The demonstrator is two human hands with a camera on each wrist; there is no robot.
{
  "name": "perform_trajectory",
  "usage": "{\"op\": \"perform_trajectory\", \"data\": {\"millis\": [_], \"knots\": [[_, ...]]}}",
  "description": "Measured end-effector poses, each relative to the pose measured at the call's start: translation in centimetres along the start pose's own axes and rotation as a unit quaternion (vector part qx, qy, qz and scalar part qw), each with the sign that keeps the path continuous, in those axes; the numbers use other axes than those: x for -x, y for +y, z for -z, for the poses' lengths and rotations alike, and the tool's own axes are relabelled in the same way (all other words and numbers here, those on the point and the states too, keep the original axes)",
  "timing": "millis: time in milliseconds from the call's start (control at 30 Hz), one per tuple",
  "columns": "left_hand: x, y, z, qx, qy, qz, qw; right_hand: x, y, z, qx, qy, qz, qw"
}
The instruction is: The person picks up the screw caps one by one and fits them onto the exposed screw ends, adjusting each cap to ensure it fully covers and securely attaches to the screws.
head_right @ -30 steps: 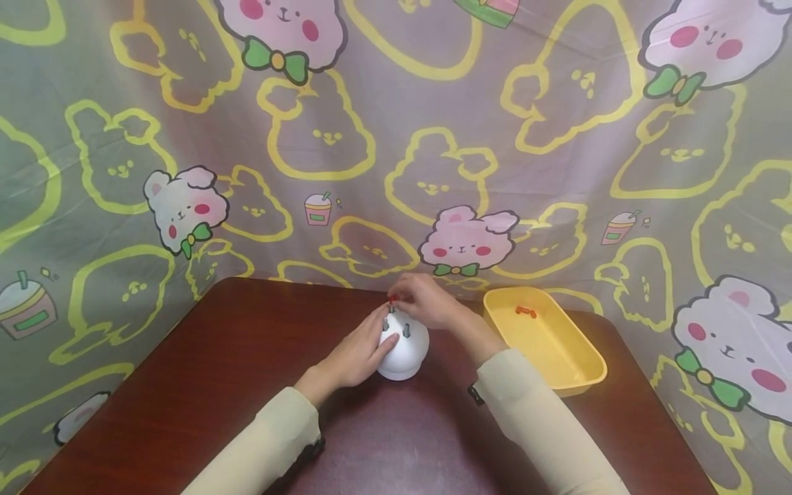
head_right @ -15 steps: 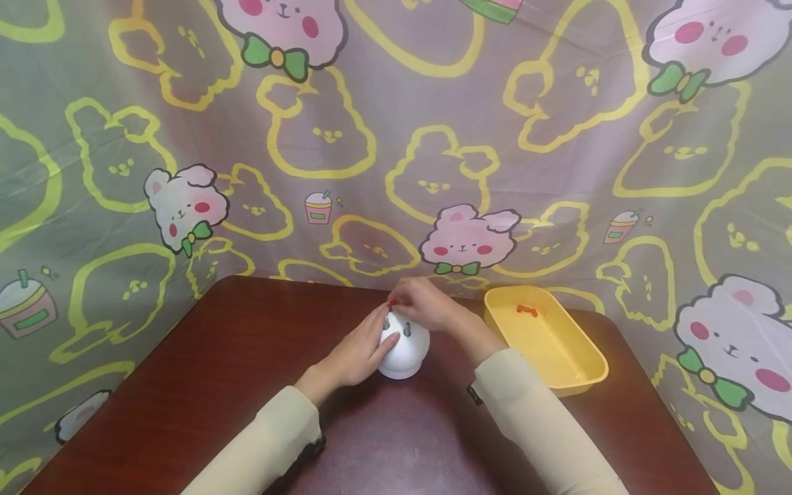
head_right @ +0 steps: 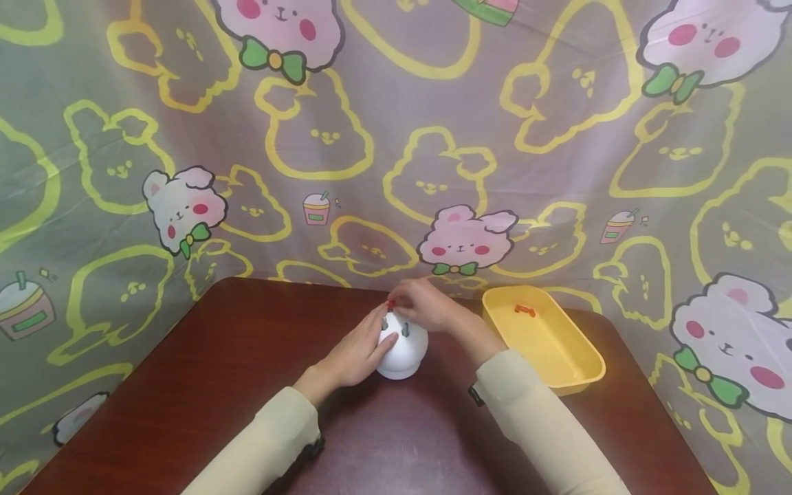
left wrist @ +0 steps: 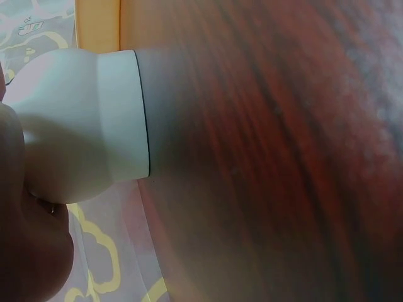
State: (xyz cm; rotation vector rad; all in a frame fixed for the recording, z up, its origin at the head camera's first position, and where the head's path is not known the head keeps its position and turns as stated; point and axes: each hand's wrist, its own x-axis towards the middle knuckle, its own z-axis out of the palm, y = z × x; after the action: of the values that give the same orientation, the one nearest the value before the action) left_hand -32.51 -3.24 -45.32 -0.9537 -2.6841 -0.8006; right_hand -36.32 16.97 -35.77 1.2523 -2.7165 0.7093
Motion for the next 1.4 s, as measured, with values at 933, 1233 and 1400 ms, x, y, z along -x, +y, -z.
{"op": "perform_trajectory", "data": {"millis": [933, 1233, 1400], "knots": [[0.0, 0.0, 0.0, -0.003, -0.005, 0.011, 0.9999, 2.6, 1.8, 3.8, 0.039, 0.017, -0.034, 0.999], [-0.1, 0.0, 0.1, -0.003, -0.005, 0.01, 0.9999, 3.9, 3.3, 5.3, 0.07, 0.029, -0.053, 0.996], [0.0, 0.0, 0.1, 0.001, -0.01, 0.016, 0.9998, 4.7, 4.3, 6.1, 0.075, 0.028, -0.066, 0.995]]}}
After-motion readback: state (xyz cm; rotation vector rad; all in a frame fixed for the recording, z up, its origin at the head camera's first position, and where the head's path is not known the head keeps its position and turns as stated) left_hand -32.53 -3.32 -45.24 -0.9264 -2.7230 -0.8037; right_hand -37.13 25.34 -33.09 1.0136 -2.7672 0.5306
